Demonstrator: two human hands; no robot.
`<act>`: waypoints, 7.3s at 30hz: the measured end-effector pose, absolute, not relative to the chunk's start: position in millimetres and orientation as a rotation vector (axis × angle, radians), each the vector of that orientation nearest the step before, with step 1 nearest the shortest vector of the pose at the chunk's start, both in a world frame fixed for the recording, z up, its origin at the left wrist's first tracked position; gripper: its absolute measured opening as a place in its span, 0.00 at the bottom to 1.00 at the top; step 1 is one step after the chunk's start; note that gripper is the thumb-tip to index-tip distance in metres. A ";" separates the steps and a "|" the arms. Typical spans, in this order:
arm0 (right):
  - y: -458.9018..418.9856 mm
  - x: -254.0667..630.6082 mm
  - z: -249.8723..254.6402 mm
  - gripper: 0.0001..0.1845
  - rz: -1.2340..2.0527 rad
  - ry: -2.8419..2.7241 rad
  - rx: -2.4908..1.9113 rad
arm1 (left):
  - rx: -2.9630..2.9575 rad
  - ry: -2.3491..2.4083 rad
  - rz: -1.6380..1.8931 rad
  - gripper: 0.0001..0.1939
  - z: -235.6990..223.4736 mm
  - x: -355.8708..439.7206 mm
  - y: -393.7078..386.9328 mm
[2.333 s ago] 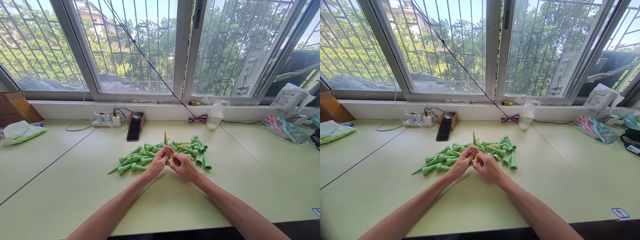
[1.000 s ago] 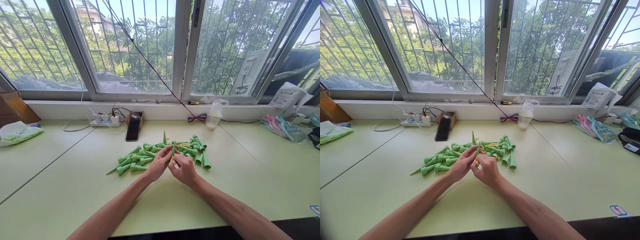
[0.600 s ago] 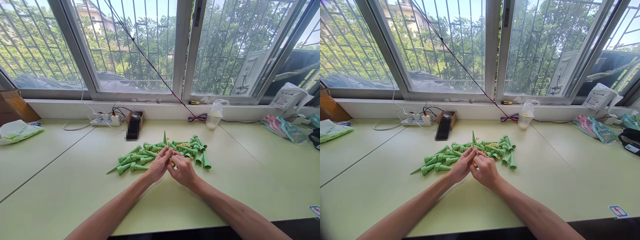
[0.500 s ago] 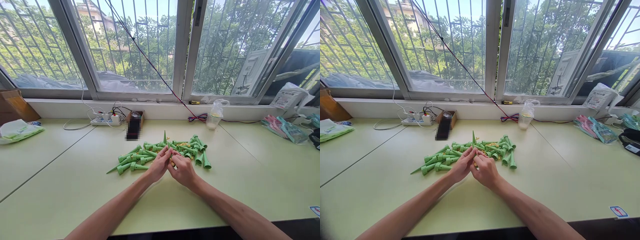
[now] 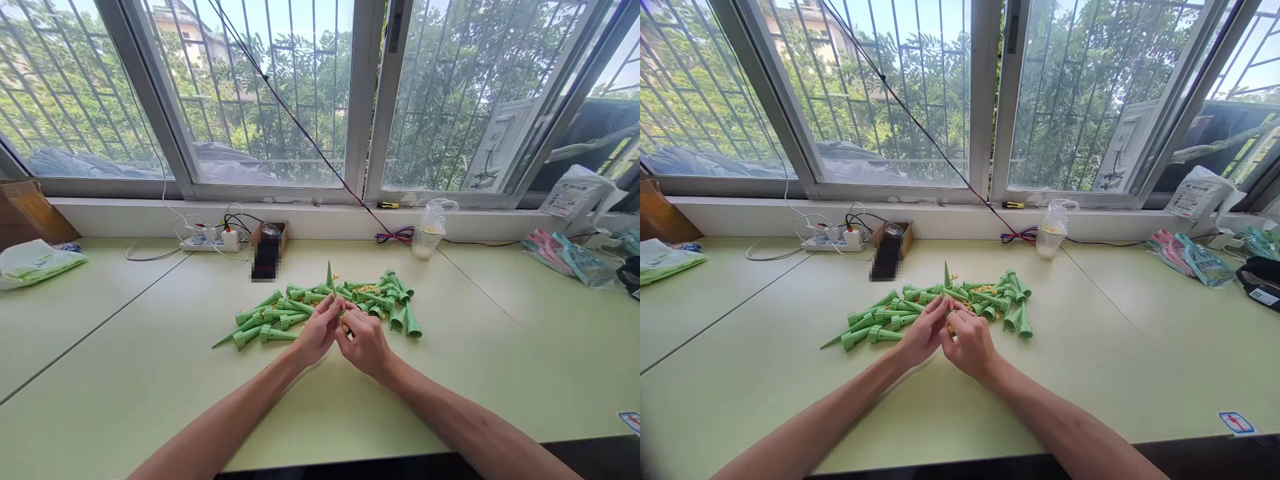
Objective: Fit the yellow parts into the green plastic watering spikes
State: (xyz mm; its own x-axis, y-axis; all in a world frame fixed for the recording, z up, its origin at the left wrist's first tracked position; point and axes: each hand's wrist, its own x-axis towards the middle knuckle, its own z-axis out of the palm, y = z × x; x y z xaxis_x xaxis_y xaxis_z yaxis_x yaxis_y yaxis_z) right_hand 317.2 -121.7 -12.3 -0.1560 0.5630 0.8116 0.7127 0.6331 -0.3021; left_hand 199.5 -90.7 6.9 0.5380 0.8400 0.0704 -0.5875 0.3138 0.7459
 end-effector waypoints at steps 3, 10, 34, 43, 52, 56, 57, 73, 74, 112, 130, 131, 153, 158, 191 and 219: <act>-122.9 316.5 -11.3 0.13 -0.188 -1.825 -1.023 | 0.789 0.359 0.971 0.08 6.4 199.3 -90.6; -123.8 315.8 -8.9 0.13 -0.176 -1.810 -1.020 | 0.793 0.347 0.965 0.08 7.2 199.2 -91.1; -100.3 344.2 -9.3 0.25 0.074 -1.594 -1.234 | 1.887 1.003 1.160 0.21 -0.2 193.4 -77.5; -102.1 342.2 -8.5 0.22 0.200 -1.621 -1.214 | 2.258 1.023 1.118 0.20 -0.1 192.7 -82.9; -99.2 346.0 -9.7 0.23 0.184 -1.593 -1.238 | 2.098 0.967 1.186 0.15 -3.9 190.8 -85.0; -98.7 348.5 -7.3 0.23 0.204 -1.572 -1.252 | 2.088 0.981 1.172 0.22 -6.0 189.8 -84.1; -98.7 349.0 -6.6 0.23 0.202 -1.566 -1.259 | 2.097 0.986 1.158 0.22 -6.7 189.6 -83.6; -97.3 352.1 -7.2 0.21 0.181 -1.536 -1.282 | 2.344 1.175 1.092 0.19 -2.3 188.0 -84.5; -97.3 352.1 -7.2 0.21 0.177 -1.536 -1.282 | 2.351 1.174 1.107 0.18 -2.0 187.9 -84.4; -85.3 366.8 -15.3 0.09 -0.094 -1.732 -1.411 | 2.280 1.055 1.133 0.13 0.8 190.6 -85.2; -85.9 367.8 -13.9 0.06 -0.073 -1.688 -1.386 | 2.345 1.099 1.053 0.13 -0.4 189.9 -83.9; -85.7 368.0 -14.0 0.06 -0.089 -1.686 -1.377 | 2.343 1.103 1.055 0.13 0.1 189.9 -84.1; -97.8 357.9 3.3 0.03 -0.244 -1.480 -1.074 | 2.656 1.357 0.676 0.10 5.1 189.4 -90.1; -98.2 357.1 3.6 0.03 -0.242 -1.481 -1.073 | 2.621 1.309 0.643 0.14 3.8 189.4 -92.3; -99.3 353.2 3.2 0.05 -0.165 -1.512 -1.060 | 2.549 1.421 1.352 0.15 5.4 156.3 -17.3; -99.8 353.8 4.0 0.05 -0.148 -1.518 -1.065 | 2.505 1.412 1.269 0.21 4.1 152.6 -11.7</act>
